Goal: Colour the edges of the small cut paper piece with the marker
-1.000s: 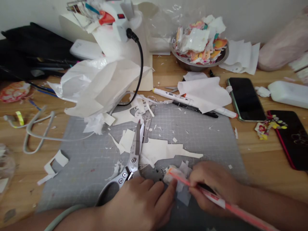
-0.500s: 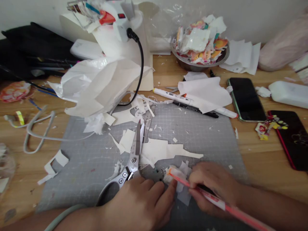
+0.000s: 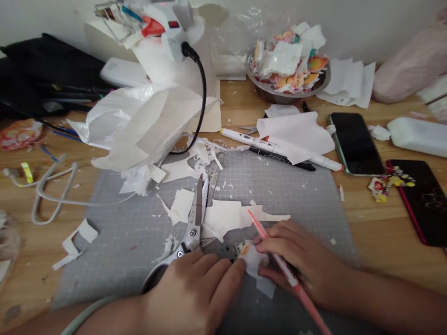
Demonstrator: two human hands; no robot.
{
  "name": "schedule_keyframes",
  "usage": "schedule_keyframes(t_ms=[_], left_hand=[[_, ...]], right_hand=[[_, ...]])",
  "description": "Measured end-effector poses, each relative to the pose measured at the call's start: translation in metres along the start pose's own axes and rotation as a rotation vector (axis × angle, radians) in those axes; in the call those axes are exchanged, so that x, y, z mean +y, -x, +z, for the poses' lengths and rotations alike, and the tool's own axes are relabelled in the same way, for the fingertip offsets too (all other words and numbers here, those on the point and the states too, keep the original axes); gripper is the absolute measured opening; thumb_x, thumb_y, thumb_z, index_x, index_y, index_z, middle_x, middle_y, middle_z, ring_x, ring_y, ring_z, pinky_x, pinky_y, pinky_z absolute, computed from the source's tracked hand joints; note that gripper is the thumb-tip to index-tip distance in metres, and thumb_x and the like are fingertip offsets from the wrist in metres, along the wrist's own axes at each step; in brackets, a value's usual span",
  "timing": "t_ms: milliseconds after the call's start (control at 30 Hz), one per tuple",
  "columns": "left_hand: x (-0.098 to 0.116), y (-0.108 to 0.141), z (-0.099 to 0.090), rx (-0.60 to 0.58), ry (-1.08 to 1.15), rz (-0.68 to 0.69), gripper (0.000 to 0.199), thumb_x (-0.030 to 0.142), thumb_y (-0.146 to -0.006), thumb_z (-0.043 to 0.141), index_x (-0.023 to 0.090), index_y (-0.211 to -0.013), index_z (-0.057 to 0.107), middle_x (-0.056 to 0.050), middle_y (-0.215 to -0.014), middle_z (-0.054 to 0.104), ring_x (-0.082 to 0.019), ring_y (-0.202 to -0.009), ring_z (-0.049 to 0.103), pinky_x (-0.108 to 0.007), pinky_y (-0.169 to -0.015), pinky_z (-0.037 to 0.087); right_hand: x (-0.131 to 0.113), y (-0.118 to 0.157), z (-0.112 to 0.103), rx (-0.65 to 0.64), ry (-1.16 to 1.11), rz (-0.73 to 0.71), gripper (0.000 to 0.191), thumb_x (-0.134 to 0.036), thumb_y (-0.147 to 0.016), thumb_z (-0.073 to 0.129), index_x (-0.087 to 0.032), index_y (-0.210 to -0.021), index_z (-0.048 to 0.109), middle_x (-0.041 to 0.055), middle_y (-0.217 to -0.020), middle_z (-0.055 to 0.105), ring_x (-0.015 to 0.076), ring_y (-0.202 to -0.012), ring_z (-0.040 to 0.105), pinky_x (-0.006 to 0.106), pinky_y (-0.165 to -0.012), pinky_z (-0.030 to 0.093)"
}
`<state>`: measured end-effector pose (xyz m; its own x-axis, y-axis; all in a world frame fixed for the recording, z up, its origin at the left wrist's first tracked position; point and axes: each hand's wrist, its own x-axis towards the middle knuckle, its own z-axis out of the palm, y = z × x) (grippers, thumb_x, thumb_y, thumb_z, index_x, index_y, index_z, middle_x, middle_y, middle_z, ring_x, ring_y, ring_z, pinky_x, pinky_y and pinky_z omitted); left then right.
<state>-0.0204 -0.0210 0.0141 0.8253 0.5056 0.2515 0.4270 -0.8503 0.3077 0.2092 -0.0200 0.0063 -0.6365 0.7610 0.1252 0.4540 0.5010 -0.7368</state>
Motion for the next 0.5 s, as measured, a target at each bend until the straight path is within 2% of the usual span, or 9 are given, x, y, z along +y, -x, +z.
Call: schedule_keyframes(t_ms=[100, 500], left_hand=[[-0.0001, 0.0004, 0.0029, 0.017, 0.001, -0.055, 0.014, 0.017, -0.090, 0.044, 0.012, -0.092, 0.056, 0.001, -0.063, 0.061, -0.011, -0.049, 0.054, -0.025, -0.044, 0.038], [-0.0014, -0.0017, 0.0041, -0.066, -0.042, -0.045, 0.018, 0.015, -0.092, 0.038, 0.010, -0.101, 0.052, -0.002, -0.068, 0.063, -0.012, -0.053, 0.057, -0.023, -0.047, 0.044]], right_hand=[[-0.0003, -0.0006, 0.0001, -0.016, 0.013, -0.022, 0.023, -0.022, -0.085, 0.059, -0.019, -0.106, 0.050, 0.0036, -0.098, 0.065, 0.0163, -0.088, 0.056, 0.030, -0.078, 0.042], [-0.0014, -0.0016, 0.0017, -0.034, 0.058, -0.033, 0.017, -0.024, -0.088, 0.055, -0.017, -0.103, 0.053, 0.0045, -0.093, 0.066, 0.0165, -0.083, 0.055, 0.031, -0.074, 0.043]])
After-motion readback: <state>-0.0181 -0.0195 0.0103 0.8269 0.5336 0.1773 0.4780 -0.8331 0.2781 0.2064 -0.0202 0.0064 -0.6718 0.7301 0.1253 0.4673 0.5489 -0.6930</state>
